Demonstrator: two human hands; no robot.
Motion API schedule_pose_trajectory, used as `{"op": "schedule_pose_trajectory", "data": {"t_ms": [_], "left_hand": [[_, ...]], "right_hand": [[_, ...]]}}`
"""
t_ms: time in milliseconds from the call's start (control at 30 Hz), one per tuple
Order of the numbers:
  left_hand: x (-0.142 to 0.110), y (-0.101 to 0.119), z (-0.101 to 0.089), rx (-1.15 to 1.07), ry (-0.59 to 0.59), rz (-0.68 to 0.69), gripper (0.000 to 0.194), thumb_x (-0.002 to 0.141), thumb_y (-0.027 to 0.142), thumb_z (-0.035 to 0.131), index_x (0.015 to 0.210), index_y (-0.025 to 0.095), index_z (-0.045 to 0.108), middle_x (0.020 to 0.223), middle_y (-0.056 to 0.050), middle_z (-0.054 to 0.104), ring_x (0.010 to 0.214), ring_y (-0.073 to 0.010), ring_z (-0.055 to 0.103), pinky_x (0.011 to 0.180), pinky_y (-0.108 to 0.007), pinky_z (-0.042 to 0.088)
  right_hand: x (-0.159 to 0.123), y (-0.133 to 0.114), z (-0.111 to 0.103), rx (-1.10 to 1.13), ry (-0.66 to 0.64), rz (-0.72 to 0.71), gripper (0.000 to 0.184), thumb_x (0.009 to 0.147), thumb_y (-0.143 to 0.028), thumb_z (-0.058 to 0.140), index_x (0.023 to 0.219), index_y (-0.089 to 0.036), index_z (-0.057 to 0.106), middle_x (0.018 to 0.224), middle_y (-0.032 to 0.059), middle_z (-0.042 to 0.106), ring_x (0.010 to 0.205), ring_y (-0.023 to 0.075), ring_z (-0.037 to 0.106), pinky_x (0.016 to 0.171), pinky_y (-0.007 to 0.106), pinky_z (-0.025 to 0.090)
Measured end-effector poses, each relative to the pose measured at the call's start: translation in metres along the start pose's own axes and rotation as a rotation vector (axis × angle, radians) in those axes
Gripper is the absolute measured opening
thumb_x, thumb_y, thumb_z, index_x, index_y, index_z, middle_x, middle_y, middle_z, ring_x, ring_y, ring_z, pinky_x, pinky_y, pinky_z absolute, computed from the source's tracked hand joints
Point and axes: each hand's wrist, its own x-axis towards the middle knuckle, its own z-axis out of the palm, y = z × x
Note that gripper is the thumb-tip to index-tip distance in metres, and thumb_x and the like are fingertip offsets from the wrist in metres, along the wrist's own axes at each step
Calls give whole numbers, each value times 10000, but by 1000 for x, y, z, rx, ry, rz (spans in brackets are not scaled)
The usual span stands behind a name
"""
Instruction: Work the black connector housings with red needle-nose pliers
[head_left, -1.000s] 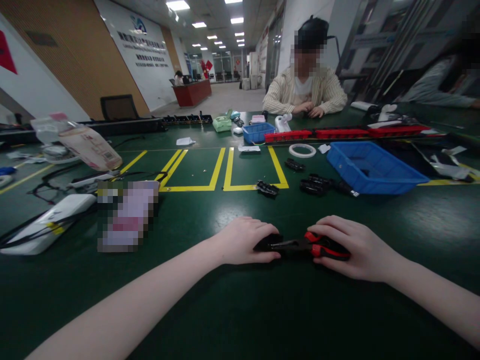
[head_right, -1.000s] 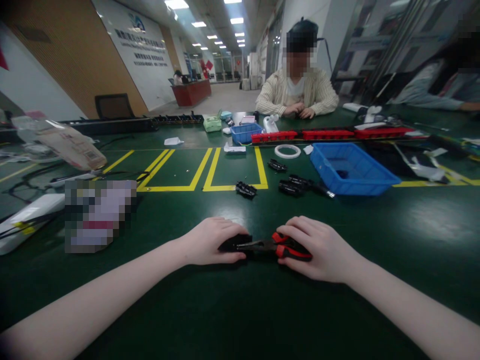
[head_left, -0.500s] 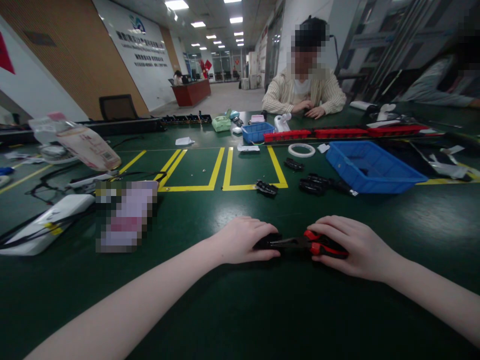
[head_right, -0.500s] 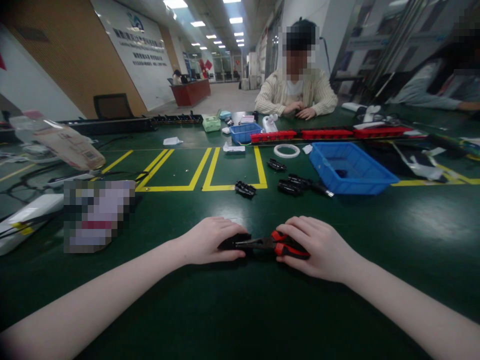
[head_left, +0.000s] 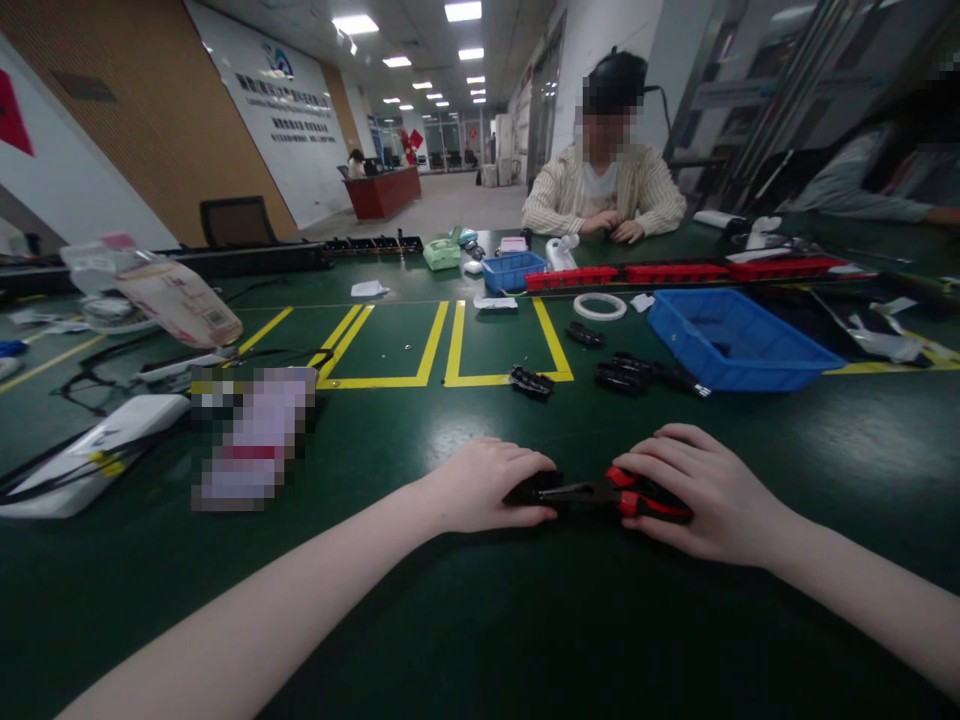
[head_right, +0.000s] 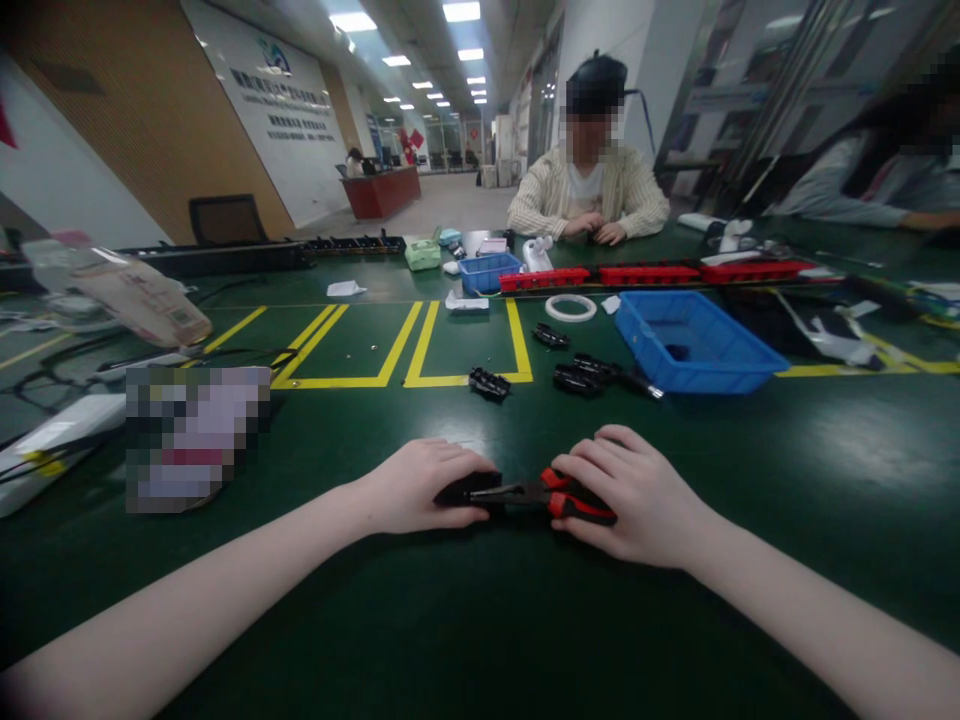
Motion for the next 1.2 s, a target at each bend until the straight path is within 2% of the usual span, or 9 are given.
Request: {"op": "schedule_pose_trajectory", "data": {"t_ms": [133, 300, 967, 1200], "left_hand": [[0, 0, 1, -3, 5, 34, 363, 859, 360, 651, 1151, 178, 536, 1047, -24, 673, 874, -170, 647, 733, -277, 472], [-2, 0, 3, 56, 25, 46, 389, 853, 360, 643, 1173, 179, 515, 1006, -26, 660, 847, -170, 645, 715, -279, 471], [-2, -1, 2, 62, 43, 72, 380, 898, 443, 583, 1163, 172, 553, 977, -31, 666, 800, -168, 638, 682, -270, 447], [-2, -2, 3, 66, 104, 104, 409, 886, 453, 594, 1164, 155, 566, 933, -32, 679, 757, -161, 637, 652, -261, 438]], "right_hand": [[-1, 2, 0, 4, -12, -11, 375, 845, -395, 579, 1153, -185, 543, 1006, 88, 686, 923, 225, 640, 965, 493, 385], [0, 3, 0, 72, -55, 17, 360, 854, -387, 573, 1148, -180, 563, 1020, 96, 681, 909, 212, 635, 849, 419, 447], [0, 4, 0, 128, -51, 59, 353, 845, -395, 581, 1136, -195, 570, 1017, 86, 689, 917, 220, 639, 905, 445, 409], [4, -1, -2, 129, -53, 29, 341, 855, -385, 580, 1131, -188, 542, 993, 83, 683, 879, 213, 633, 798, 390, 440]]}}
